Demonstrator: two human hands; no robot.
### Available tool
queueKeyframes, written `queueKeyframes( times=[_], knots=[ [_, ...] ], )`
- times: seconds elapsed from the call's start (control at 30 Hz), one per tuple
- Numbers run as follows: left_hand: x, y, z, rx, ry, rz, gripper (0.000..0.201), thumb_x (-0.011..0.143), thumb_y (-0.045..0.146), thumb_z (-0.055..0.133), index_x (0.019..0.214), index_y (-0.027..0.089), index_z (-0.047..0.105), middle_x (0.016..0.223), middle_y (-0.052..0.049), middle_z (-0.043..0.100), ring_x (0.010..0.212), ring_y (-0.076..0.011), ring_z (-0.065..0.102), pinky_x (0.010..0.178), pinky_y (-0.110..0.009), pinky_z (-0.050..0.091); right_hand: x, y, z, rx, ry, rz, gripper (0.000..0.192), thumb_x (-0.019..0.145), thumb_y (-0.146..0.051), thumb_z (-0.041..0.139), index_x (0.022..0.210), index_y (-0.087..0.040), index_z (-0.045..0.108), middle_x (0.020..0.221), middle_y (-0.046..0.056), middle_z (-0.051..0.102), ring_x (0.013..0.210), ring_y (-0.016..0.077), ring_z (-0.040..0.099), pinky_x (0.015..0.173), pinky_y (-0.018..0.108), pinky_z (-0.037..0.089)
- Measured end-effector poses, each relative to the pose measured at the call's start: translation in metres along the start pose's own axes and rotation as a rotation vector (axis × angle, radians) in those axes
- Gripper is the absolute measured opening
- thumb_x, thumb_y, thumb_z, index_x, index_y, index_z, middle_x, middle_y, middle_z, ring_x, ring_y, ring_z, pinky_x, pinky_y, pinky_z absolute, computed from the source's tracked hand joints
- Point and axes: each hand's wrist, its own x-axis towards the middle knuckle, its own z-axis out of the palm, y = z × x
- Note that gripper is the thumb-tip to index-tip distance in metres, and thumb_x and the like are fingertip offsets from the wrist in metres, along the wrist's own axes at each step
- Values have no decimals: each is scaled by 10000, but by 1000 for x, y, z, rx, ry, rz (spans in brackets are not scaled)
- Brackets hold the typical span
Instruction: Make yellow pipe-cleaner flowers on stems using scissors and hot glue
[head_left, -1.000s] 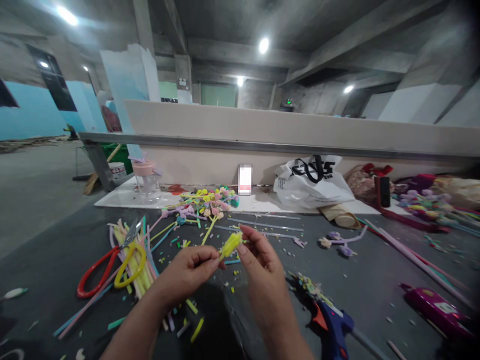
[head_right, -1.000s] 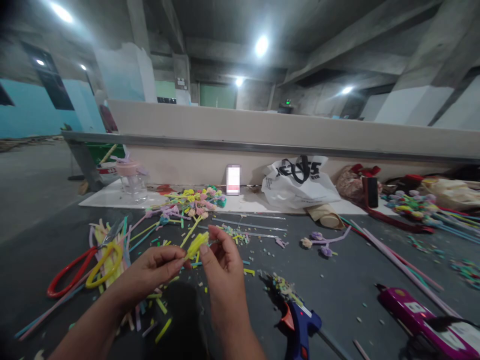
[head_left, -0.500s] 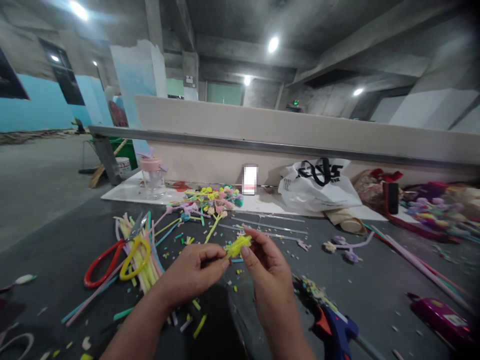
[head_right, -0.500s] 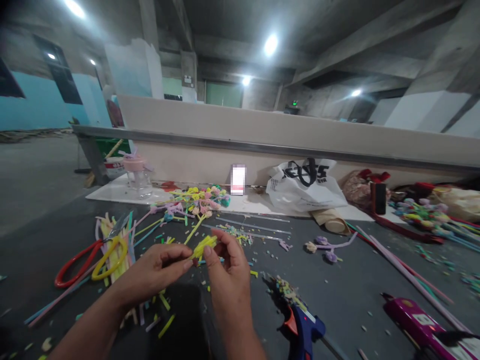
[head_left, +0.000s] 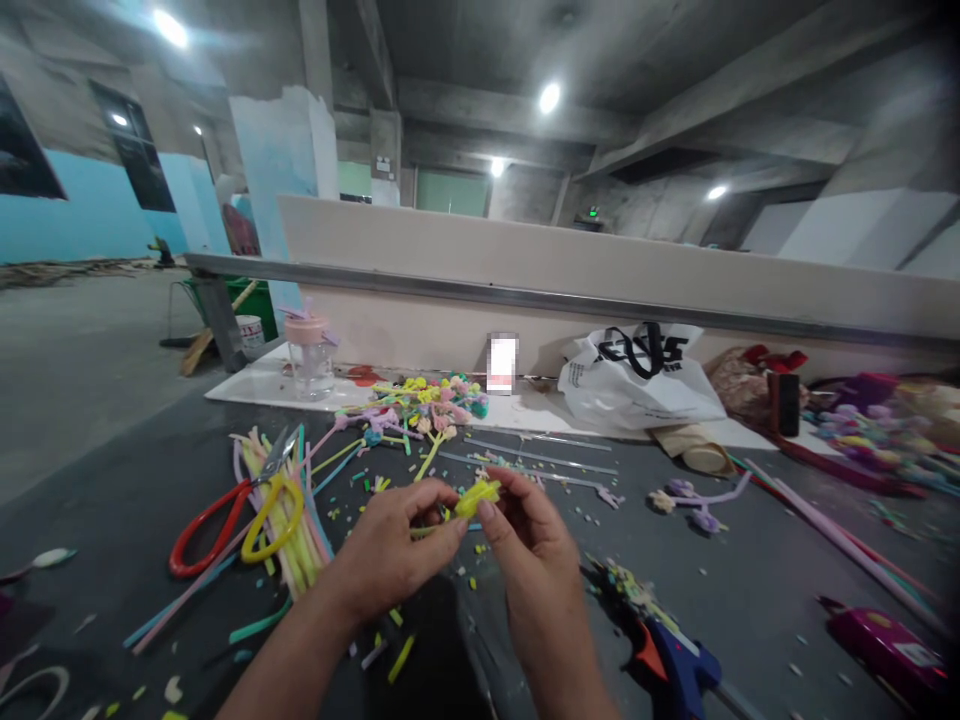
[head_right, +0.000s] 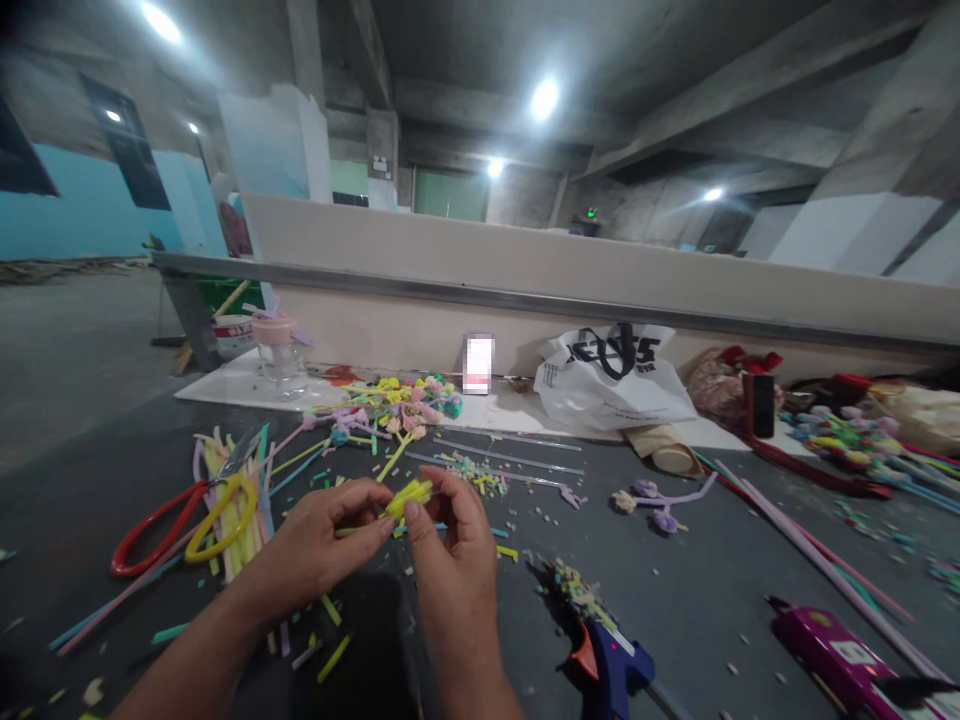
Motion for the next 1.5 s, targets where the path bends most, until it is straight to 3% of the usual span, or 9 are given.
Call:
queueKeyframes(
  times=[0.27, 0.8, 1.03, 1.23, 1.5],
  knots=[
    [0, -1, 1, 84, -16, 20, 141, 766, 261, 499, 759, 184, 617, 620, 20, 562, 580, -119, 474, 536, -214, 326, 0, 4, -1, -47, -2, -20, 295, 737, -298, 633, 1019, -219, 599, 900, 43, 576, 813, 189, 522, 688, 311, 426],
    [-1, -1, 1, 204, -32, 63, 241, 813, 257, 416, 621, 174, 536, 552, 44, 480, 548, -93, 424, 516, -216, 287, 0, 8, -1, -120, 19, -56, 261, 750, -290, 605, 1001, -220, 602, 888, 37, 583, 804, 183, 533, 725, 336, 424],
    [0, -2, 4, 120, 50, 69, 151, 771, 254, 504, 896, 192, 559, 739, 7, 578, 649, -119, 528, 575, -215, 399, 2, 4, 1, 64, 26, 60, 255, 716, -309, 648, 948, -209, 614, 881, 28, 593, 781, 169, 531, 660, 284, 414],
    [-4, -3, 9, 62, 71, 130, 116, 792, 236, 496, 901, 208, 524, 799, 3, 572, 685, -111, 549, 573, -187, 444, 2, 3, 2, 148, 48, 106, 268, 694, -321, 667, 933, -207, 627, 835, 18, 611, 765, 168, 540, 653, 273, 418],
    [-5, -7, 10, 99, 127, 168, 137, 781, 215, 515, 917, 216, 536, 824, -2, 594, 732, -115, 573, 549, -167, 449, 2, 10, 0, 81, 56, 58, 282, 723, -317, 642, 982, -207, 643, 957, 50, 618, 822, 180, 545, 726, 313, 423]
  ],
)
